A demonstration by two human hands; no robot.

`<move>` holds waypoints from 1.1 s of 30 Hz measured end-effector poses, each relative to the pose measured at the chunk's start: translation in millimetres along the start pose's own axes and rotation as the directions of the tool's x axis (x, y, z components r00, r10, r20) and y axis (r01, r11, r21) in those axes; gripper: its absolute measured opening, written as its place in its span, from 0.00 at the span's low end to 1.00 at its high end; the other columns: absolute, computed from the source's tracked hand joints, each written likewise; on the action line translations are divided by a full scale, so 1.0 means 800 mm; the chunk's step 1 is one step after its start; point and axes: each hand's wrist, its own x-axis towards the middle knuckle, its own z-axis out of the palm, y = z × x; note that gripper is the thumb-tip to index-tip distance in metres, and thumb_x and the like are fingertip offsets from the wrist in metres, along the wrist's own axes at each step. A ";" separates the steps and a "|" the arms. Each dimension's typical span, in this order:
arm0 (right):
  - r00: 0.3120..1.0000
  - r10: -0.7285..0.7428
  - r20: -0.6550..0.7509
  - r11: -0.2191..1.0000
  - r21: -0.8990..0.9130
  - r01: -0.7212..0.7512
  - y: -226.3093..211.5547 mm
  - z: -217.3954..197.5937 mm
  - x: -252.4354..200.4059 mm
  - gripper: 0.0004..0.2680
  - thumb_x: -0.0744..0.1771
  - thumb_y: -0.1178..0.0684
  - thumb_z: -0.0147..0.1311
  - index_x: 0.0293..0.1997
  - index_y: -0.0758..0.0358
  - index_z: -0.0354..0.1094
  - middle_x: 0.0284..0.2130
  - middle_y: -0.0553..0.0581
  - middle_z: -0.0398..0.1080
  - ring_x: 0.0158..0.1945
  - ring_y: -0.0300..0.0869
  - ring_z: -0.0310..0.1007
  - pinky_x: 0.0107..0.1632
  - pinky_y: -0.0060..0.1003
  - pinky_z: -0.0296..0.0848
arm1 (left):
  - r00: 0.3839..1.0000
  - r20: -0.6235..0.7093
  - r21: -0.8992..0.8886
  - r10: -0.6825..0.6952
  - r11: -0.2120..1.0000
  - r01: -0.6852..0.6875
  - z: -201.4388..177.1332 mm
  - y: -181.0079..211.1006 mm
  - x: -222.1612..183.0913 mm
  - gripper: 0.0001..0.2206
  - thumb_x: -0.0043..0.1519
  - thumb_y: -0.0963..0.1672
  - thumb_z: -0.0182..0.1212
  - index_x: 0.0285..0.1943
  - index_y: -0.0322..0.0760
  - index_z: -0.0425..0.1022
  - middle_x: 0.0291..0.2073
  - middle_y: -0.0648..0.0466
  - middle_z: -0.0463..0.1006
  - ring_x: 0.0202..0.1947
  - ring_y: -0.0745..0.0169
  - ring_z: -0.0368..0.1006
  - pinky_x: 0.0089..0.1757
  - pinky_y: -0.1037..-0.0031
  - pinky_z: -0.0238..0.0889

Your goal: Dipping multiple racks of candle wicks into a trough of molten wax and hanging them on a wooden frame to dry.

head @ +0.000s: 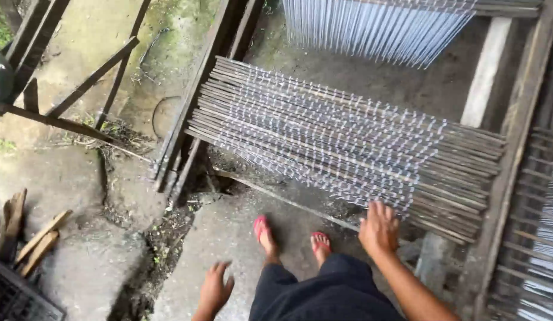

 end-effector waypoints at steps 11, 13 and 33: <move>0.907 0.291 0.305 0.950 -0.204 -0.236 -0.024 -0.022 0.012 0.06 0.70 0.49 0.47 0.45 0.50 0.72 0.48 0.51 0.69 0.55 0.48 0.66 0.58 0.47 0.65 | 0.860 0.332 0.442 0.387 0.742 -0.505 -0.223 0.177 0.373 0.33 0.61 0.43 0.55 0.78 0.43 0.50 0.77 0.53 0.50 0.77 0.49 0.40 0.67 0.52 0.44; 0.906 0.297 0.300 0.931 -0.304 -0.205 -0.028 -0.018 0.016 0.06 0.69 0.49 0.48 0.47 0.48 0.72 0.49 0.48 0.69 0.56 0.47 0.66 0.57 0.46 0.66 | 0.837 0.443 0.468 0.321 0.714 -0.521 -0.248 0.197 0.393 0.33 0.64 0.41 0.49 0.80 0.44 0.44 0.79 0.53 0.41 0.78 0.48 0.32 0.69 0.51 0.35; 0.949 -0.144 0.280 0.931 -0.287 0.226 0.053 0.010 0.003 0.10 0.67 0.38 0.47 0.46 0.41 0.72 0.54 0.43 0.71 0.73 0.49 0.59 0.74 0.53 0.57 | 0.674 0.706 0.633 0.216 0.234 -0.738 -0.319 0.243 0.425 0.27 0.63 0.37 0.56 0.71 0.56 0.64 0.73 0.61 0.60 0.78 0.52 0.40 0.70 0.42 0.32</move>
